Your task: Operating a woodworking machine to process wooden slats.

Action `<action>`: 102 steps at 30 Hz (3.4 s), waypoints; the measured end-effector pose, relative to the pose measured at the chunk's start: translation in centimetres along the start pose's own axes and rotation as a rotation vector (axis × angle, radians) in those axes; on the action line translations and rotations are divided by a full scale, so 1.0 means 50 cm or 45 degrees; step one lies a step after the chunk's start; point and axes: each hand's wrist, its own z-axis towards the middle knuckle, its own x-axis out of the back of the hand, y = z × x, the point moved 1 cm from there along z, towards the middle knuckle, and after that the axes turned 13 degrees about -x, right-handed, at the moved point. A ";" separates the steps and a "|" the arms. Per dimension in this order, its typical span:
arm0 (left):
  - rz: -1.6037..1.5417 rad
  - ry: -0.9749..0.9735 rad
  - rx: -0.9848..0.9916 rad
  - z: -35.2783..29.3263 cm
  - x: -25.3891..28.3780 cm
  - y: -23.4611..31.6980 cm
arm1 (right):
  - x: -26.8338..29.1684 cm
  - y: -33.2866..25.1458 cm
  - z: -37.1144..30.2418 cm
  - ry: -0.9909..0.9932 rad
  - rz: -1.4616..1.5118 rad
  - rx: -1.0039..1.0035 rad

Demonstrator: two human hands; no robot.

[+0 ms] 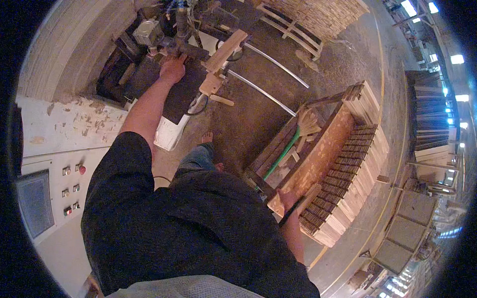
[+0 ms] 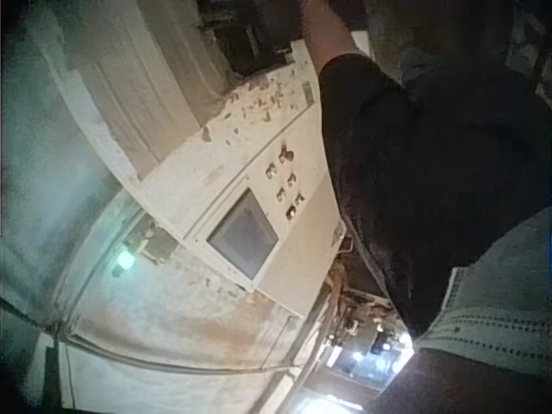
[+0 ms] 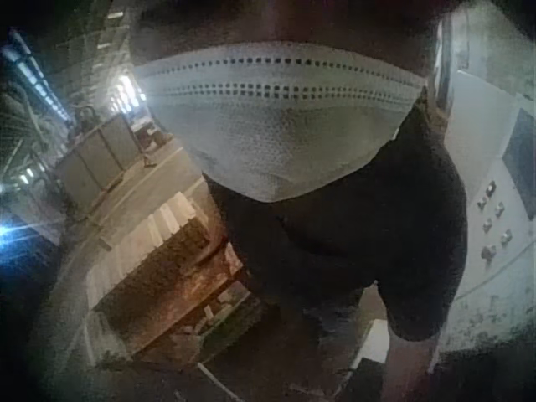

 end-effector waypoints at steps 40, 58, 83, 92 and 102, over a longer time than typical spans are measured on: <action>-0.182 -0.327 -0.291 -0.191 0.119 0.085 | 0.147 -0.061 -0.052 -0.342 0.159 -0.285; -0.490 0.294 0.002 0.128 0.146 0.281 | 0.063 -0.022 -0.034 -0.253 0.081 -0.094; -0.939 0.372 1.453 0.046 -0.065 -0.069 | 0.037 -0.011 0.010 -0.271 -0.348 -0.111; -1.029 0.259 1.511 0.043 -0.042 -0.024 | 0.121 -0.071 -0.017 -0.767 0.132 -0.547; -0.822 -0.134 0.679 0.005 -0.077 -0.081 | 0.109 -0.061 -0.009 -0.617 0.158 -0.445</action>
